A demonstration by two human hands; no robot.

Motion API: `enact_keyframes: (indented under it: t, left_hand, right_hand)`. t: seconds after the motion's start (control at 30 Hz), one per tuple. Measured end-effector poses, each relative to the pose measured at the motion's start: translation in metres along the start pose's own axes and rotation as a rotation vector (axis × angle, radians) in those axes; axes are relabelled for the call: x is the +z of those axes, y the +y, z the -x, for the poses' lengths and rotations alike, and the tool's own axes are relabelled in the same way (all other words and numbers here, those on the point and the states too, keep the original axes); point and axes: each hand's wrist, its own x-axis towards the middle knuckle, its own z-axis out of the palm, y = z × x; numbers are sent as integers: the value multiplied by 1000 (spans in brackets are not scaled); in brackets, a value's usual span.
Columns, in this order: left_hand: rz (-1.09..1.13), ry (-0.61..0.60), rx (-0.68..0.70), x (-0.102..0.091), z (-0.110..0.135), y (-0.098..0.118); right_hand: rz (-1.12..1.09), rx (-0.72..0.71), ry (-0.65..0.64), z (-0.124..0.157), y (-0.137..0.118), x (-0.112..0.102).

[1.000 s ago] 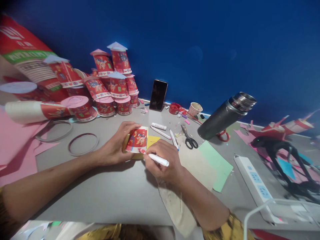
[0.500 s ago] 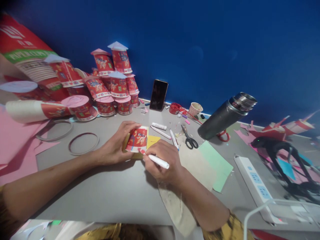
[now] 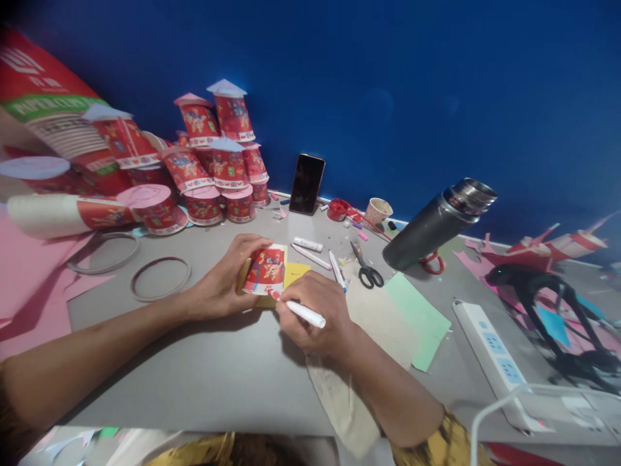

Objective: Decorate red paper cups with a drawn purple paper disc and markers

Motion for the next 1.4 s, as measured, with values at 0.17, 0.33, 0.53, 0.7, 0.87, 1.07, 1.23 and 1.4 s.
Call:
enact_keyframes:
  t: [0.17, 0.33, 0.53, 0.7, 0.87, 1.07, 1.23, 1.4]
  left_hand:
    - [-20, 3, 4, 0, 0, -1]
    - [-19, 4, -7, 0, 0, 0]
    - [-18, -5, -5, -1, 0, 1]
    - [-16, -6, -3, -1, 0, 1]
    - [-40, 0, -7, -1, 0, 1]
    - [-55, 2, 12, -1, 0, 0]
    - [-40, 4, 42, 0, 0, -2]
    - [-29, -5, 38, 0, 0, 0]
  right_hand:
    - [-9, 39, 35, 1, 2, -3]
    - [19, 47, 25, 1, 2, -3]
    - [30, 34, 26, 1, 2, -2]
    - [-6, 62, 20, 2, 3, -1]
    - [14, 84, 46, 2, 2, -3]
    - [8, 63, 27, 1, 2, -2]
    - [-5, 53, 22, 1, 1, -2]
    - [-21, 52, 43, 0, 1, -2]
